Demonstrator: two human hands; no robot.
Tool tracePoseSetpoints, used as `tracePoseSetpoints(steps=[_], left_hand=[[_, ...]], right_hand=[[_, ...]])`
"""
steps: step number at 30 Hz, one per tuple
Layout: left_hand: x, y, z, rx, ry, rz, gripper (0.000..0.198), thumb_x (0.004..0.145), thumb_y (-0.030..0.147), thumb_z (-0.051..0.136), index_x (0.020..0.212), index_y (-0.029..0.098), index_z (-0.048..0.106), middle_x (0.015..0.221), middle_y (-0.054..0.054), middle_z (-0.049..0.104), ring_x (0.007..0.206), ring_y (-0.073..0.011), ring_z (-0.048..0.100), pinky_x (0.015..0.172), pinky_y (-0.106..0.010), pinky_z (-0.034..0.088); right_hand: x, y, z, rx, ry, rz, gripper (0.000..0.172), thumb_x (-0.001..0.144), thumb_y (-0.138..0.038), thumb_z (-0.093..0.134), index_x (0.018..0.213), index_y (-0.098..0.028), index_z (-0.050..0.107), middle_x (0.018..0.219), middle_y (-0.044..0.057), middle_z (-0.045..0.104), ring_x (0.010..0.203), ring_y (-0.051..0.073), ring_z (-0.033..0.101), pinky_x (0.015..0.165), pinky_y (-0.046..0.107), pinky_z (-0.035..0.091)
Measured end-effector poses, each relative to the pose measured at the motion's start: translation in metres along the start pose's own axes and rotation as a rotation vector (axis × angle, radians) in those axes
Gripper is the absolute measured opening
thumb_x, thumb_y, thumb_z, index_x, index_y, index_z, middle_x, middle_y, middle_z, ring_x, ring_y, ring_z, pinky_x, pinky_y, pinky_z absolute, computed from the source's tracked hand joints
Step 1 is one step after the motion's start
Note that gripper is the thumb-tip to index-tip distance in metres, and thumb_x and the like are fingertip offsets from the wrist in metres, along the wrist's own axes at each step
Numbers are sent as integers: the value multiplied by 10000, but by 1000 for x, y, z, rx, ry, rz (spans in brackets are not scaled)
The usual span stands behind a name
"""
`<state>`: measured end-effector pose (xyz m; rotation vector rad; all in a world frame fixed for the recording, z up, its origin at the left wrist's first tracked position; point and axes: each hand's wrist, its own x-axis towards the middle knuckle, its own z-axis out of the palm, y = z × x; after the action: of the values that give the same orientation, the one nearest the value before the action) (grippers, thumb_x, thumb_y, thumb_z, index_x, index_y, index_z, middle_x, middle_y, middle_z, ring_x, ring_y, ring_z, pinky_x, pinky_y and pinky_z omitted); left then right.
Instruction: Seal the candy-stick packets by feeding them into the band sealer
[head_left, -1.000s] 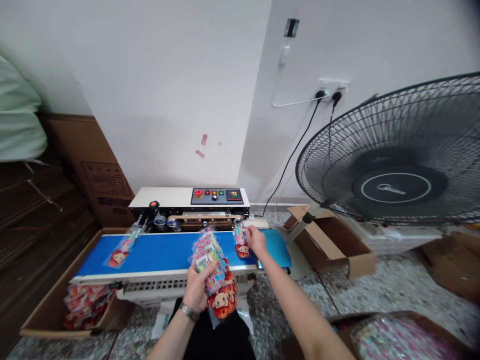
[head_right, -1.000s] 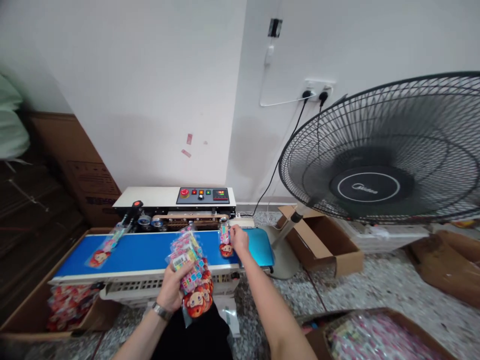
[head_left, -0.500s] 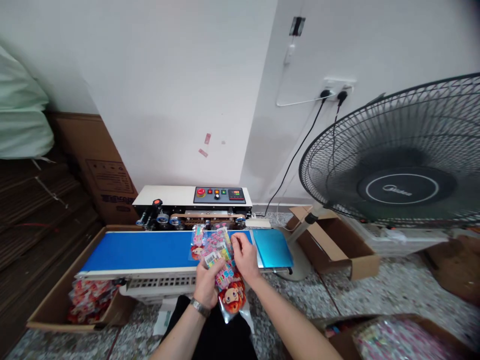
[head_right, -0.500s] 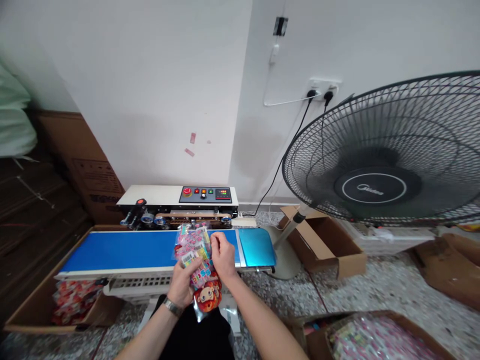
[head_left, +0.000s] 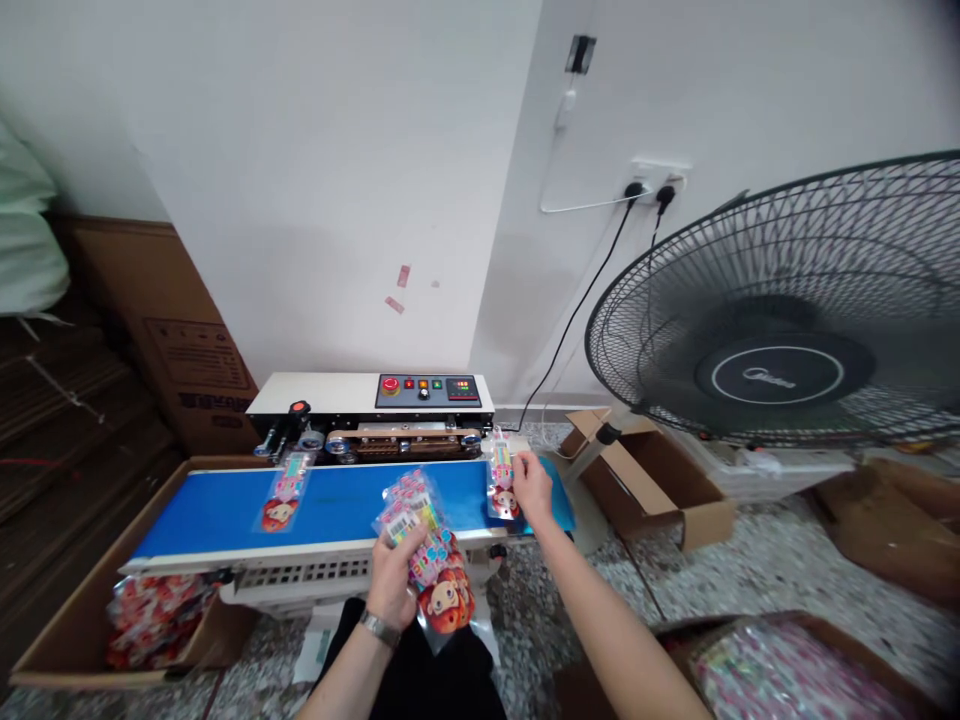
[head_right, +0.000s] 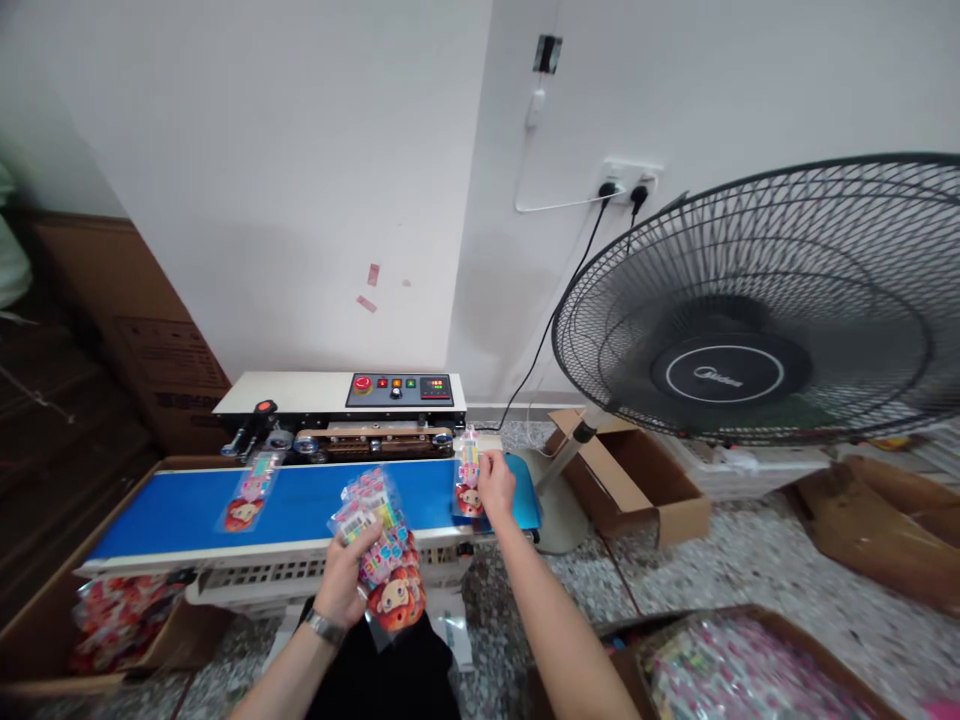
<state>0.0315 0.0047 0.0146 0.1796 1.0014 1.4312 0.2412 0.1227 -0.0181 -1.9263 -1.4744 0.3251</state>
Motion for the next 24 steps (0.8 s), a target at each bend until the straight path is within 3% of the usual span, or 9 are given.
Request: tracePoseSetpoints(steps=[4, 9, 12, 15, 17, 19, 24], left_hand=[[3, -1, -2, 6, -18, -2, 444, 557, 195, 753, 960, 150, 573, 722, -56, 698, 741, -265, 660, 684, -375, 532], [5, -4, -2, 10, -13, 0, 406, 554, 198, 753, 917, 149, 579, 747, -68, 701, 722, -269, 661, 694, -396, 529], [3, -1, 1, 15, -22, 0, 378, 559, 210, 749, 894, 154, 581, 773, -74, 702, 701, -265, 662, 694, -411, 528], [2, 1, 5, 15, -35, 16, 375, 555, 215, 748, 889, 154, 590, 786, -74, 701, 683, -257, 661, 695, -411, 527], [1, 1, 6, 3, -60, 22, 383, 554, 213, 748, 898, 152, 593, 794, -73, 700, 679, -254, 660, 704, -413, 524], [1, -1, 7, -7, -78, 25, 386, 553, 207, 748, 903, 150, 594, 798, -73, 699, 691, -255, 659, 716, -413, 520], [2, -7, 8, -14, -76, 34, 387, 553, 176, 747, 906, 147, 591, 830, -75, 699, 718, -236, 657, 722, -386, 519]], right_hand=[[14, 7, 13, -151, -95, 11, 239, 820, -246, 382, 826, -169, 608, 714, 48, 631, 616, 157, 544, 551, 227, 299], [11, -21, 25, -112, -160, -57, 176, 780, -233, 469, 851, -201, 627, 725, 38, 646, 638, 160, 570, 576, 225, 342], [-9, -43, 18, 161, -242, -190, 219, 786, -287, 474, 945, -205, 600, 840, 36, 648, 700, 155, 584, 628, 231, 398], [-37, -63, 5, 507, -496, -249, 271, 802, -399, 452, 928, -201, 586, 767, 11, 633, 659, 146, 572, 589, 235, 429], [-53, -72, -1, 585, -606, -255, 272, 784, -426, 482, 869, -193, 595, 709, -5, 614, 624, 132, 548, 562, 223, 426], [-65, -77, -3, 601, -598, -262, 259, 772, -418, 509, 813, -180, 601, 700, -6, 601, 624, 122, 529, 572, 218, 425], [-76, -80, -2, 691, -435, -209, 261, 807, -391, 470, 819, -164, 597, 757, 26, 605, 705, 143, 546, 643, 245, 447]])
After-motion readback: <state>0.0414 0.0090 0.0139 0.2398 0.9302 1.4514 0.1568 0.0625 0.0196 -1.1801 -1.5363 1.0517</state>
